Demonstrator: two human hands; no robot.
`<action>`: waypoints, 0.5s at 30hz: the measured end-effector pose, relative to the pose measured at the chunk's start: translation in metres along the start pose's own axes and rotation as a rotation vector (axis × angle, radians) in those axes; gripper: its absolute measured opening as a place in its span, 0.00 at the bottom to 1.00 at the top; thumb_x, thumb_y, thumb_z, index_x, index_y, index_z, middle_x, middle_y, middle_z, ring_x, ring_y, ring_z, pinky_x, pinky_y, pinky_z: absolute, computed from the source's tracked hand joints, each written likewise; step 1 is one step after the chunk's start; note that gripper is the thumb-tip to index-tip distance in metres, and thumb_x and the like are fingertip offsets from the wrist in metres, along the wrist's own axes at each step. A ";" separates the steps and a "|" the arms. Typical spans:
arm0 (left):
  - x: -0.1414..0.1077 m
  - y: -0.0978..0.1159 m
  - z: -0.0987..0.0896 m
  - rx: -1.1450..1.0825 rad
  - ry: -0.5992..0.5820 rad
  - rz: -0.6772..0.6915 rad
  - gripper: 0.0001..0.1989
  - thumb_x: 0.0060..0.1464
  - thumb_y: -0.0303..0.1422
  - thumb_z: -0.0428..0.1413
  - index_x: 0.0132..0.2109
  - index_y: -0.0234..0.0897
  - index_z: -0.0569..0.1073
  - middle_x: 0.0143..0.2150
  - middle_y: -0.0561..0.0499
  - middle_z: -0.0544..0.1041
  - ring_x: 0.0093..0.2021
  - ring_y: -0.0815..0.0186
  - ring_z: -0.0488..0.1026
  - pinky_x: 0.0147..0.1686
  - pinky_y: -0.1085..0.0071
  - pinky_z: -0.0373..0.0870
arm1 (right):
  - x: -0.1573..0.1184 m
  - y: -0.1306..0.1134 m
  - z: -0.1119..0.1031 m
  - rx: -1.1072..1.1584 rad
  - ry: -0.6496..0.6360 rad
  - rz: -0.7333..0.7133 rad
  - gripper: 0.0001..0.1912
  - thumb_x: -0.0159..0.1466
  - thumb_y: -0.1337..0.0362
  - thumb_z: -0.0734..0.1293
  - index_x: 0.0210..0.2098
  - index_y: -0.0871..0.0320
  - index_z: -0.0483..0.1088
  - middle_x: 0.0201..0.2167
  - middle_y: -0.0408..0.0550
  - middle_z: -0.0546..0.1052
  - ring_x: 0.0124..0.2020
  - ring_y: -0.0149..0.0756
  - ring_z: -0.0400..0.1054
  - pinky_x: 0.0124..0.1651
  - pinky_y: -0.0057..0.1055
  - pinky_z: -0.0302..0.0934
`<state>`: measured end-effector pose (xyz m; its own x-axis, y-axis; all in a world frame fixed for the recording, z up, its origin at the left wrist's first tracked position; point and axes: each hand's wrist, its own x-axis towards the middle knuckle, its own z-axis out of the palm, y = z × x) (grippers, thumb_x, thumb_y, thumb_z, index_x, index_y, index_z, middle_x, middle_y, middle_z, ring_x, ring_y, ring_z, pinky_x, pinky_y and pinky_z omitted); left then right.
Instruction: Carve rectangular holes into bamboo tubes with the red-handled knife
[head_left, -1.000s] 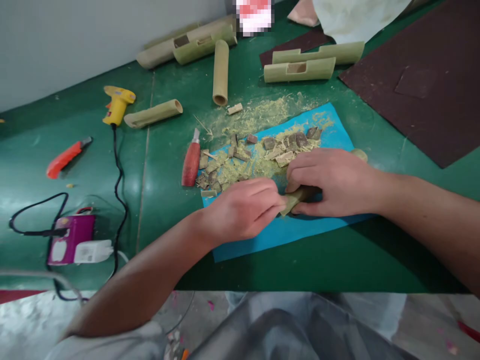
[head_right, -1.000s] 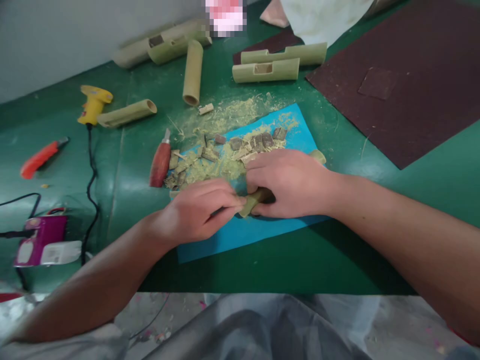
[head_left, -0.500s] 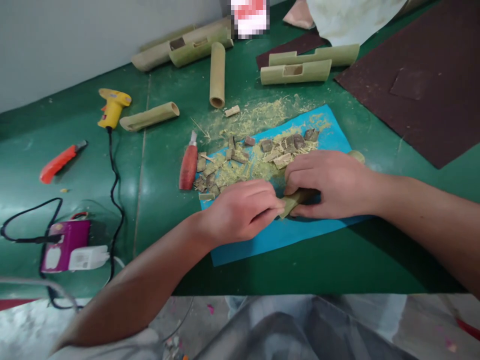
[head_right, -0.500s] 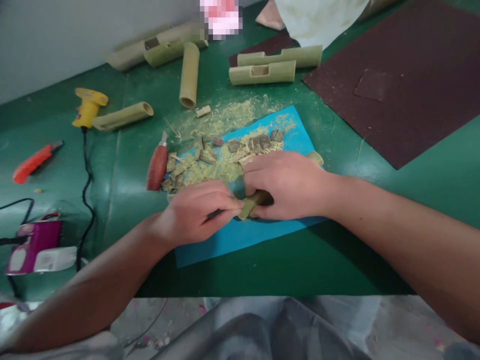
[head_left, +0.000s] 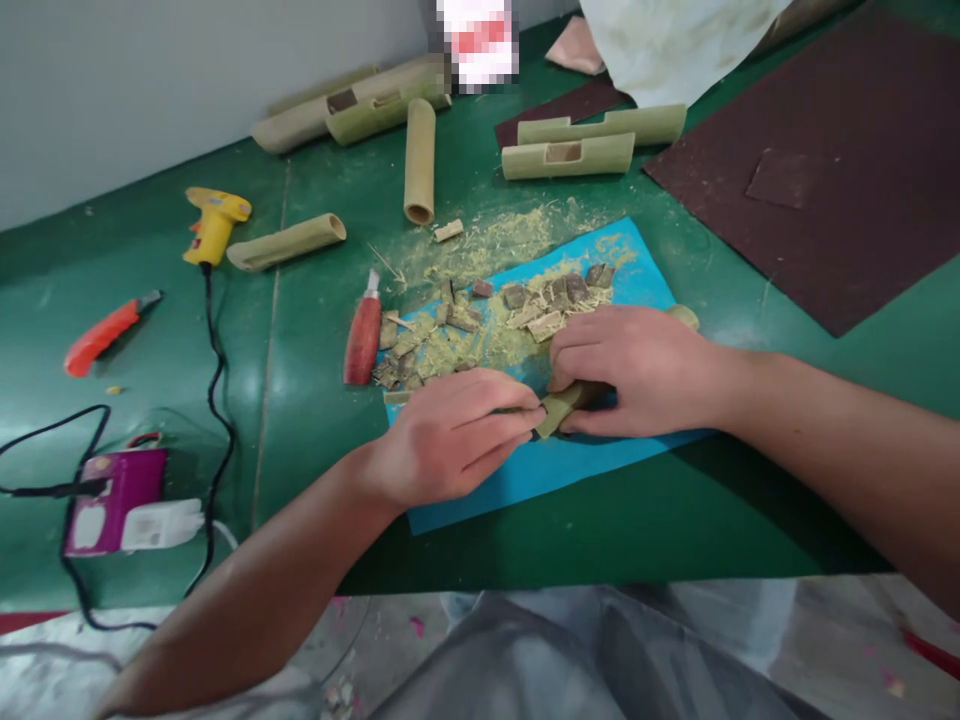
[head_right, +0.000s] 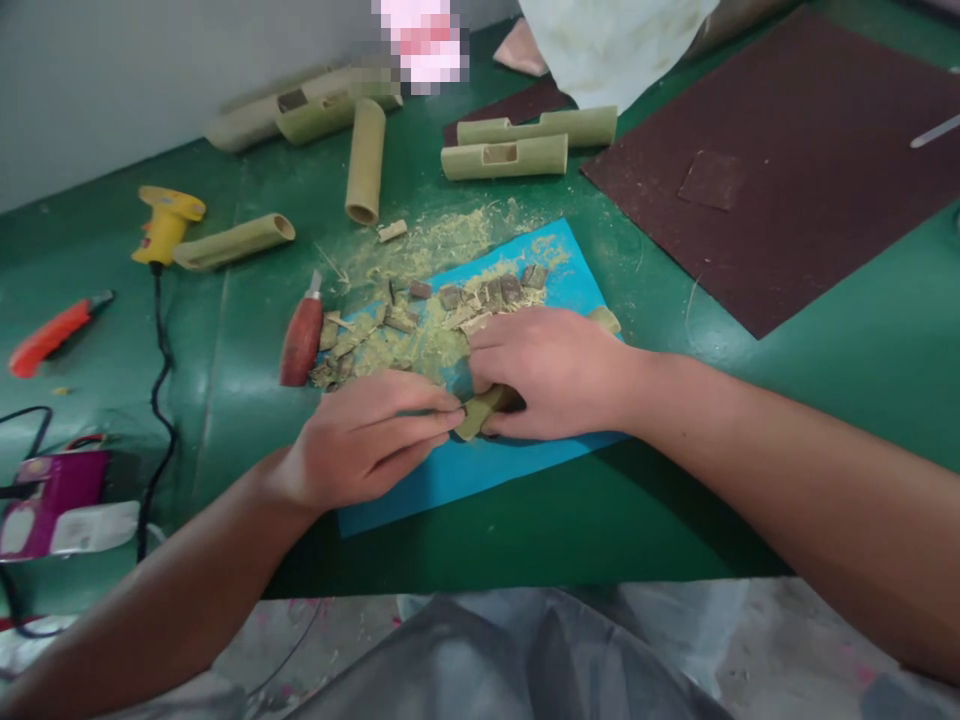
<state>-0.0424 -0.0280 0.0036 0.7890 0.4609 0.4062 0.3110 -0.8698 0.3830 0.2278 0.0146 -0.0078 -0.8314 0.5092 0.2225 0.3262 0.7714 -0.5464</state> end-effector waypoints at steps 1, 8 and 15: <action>0.000 0.002 -0.001 0.008 -0.014 -0.003 0.09 0.76 0.29 0.54 0.56 0.37 0.77 0.52 0.43 0.86 0.52 0.61 0.85 0.53 0.63 0.84 | 0.000 0.000 0.000 0.001 0.000 0.001 0.07 0.67 0.59 0.73 0.36 0.56 0.77 0.33 0.45 0.77 0.39 0.40 0.70 0.42 0.35 0.56; 0.003 0.009 0.003 0.023 -0.030 -0.041 0.12 0.76 0.28 0.52 0.60 0.34 0.76 0.56 0.39 0.84 0.57 0.57 0.84 0.56 0.60 0.85 | 0.001 0.000 0.000 0.019 -0.018 0.029 0.07 0.67 0.59 0.73 0.36 0.57 0.78 0.32 0.45 0.77 0.39 0.40 0.70 0.41 0.35 0.56; 0.003 0.007 0.006 -0.007 0.002 -0.020 0.09 0.74 0.27 0.55 0.56 0.35 0.78 0.52 0.43 0.86 0.52 0.60 0.84 0.55 0.62 0.84 | -0.001 0.001 0.003 0.018 0.014 0.041 0.08 0.66 0.58 0.73 0.36 0.56 0.77 0.35 0.47 0.78 0.41 0.41 0.71 0.40 0.35 0.55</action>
<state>-0.0348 -0.0338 0.0029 0.7819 0.4782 0.3998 0.3226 -0.8593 0.3969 0.2277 0.0138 -0.0105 -0.8109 0.5457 0.2112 0.3517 0.7430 -0.5695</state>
